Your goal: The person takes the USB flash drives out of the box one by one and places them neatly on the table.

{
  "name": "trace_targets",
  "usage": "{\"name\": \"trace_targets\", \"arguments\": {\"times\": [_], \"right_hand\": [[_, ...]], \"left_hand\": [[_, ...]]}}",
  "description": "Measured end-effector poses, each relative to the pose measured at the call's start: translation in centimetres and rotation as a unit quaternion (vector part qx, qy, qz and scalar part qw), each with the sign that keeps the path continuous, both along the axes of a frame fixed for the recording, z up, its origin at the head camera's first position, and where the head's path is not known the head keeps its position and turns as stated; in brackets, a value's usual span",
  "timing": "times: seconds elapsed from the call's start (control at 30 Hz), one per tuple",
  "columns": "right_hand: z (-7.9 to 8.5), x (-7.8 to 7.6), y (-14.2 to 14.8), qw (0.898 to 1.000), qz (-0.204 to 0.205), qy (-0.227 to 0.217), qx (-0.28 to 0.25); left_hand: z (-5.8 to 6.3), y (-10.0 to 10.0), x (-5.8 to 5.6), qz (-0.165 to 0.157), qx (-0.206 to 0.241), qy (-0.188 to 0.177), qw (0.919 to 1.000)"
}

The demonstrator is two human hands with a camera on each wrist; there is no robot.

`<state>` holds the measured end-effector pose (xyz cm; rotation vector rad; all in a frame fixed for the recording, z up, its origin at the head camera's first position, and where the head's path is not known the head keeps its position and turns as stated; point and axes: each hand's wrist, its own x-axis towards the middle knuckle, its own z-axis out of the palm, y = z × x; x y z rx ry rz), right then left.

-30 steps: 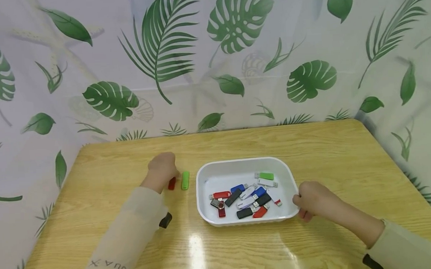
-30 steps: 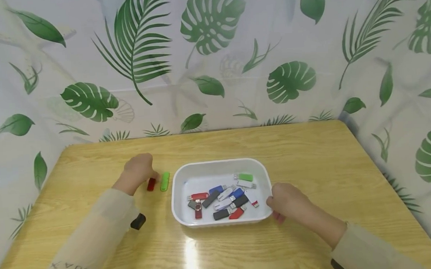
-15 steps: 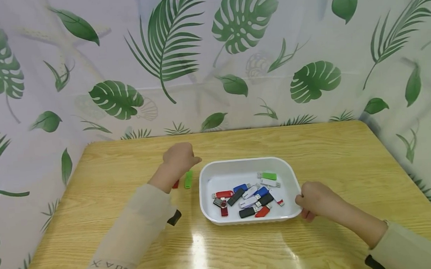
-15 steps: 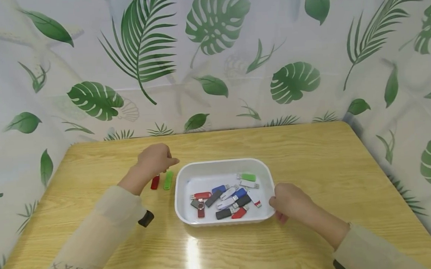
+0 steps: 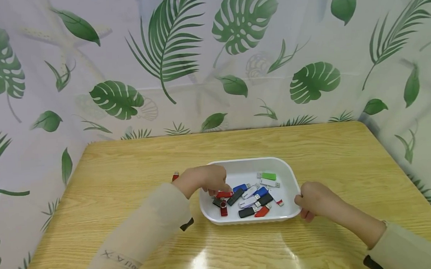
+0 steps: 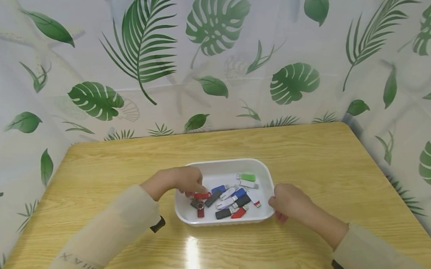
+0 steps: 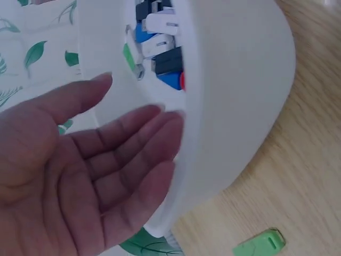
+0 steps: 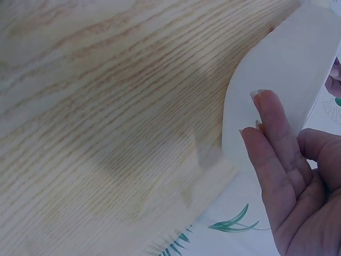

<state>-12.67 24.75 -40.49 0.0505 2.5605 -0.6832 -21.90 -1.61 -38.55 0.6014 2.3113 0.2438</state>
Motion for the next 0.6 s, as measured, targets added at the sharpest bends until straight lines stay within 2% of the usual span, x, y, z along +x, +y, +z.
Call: {"name": "trace_targets", "arguments": {"times": [0.13, 0.3, 0.47, 0.6], "right_hand": [[0.0, 0.1, 0.0, 1.0, 0.0, 0.002, 0.0], [-0.1, 0.1, 0.0, 1.0, 0.0, 0.003, 0.001], [-0.1, 0.1, 0.1, 1.0, 0.003, 0.004, 0.003], [-0.1, 0.1, 0.2, 1.0, 0.005, 0.002, 0.004]], "left_hand": [[-0.7, 0.5, -0.2, -0.02, -0.024, -0.032, 0.999], [-1.0, 0.8, -0.4, -0.016, -0.044, -0.048, 0.9978], [-1.3, 1.1, -0.6, -0.007, -0.067, -0.032, 0.9973], [-1.7, 1.6, -0.9, -0.022, -0.083, 0.005, 0.9963]]}}
